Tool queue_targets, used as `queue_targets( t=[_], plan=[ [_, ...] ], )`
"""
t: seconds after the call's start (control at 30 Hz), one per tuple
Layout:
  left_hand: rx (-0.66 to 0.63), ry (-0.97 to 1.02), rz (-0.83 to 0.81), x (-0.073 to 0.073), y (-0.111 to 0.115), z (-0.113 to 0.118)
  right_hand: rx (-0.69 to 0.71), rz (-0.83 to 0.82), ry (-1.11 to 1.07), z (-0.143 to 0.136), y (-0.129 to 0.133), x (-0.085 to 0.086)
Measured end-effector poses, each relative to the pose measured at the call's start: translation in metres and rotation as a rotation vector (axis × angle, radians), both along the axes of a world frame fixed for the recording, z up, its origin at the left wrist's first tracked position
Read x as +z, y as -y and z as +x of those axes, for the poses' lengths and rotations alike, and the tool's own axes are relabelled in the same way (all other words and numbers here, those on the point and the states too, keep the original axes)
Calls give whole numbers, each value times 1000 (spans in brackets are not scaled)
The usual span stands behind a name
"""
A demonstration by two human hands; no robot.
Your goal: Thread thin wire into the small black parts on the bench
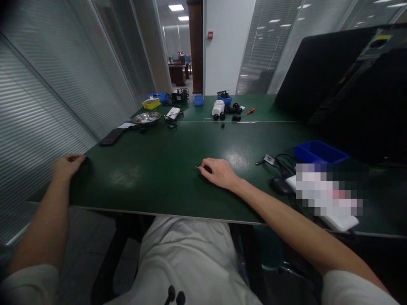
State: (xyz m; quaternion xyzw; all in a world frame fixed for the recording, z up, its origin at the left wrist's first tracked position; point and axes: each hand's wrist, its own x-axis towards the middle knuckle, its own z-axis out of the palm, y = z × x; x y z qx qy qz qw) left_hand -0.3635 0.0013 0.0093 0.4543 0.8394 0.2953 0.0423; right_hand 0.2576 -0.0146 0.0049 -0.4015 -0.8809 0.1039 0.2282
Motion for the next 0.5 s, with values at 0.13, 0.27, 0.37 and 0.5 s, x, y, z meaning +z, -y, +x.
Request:
queue_targets(
  t=[0.13,0.27,0.37,0.5],
  plan=[
    [87,-7,8,2,1,5,-3,0,2,0,0,0],
    [58,-45,22,5,3,12,-5,-12,10,0,1,2],
    [71,-32,39,7,5,16,-6,-10,8,0,1,3],
    [88,-26,24,10,6,19,-9,-1,10,-1,1,2]
  ],
)
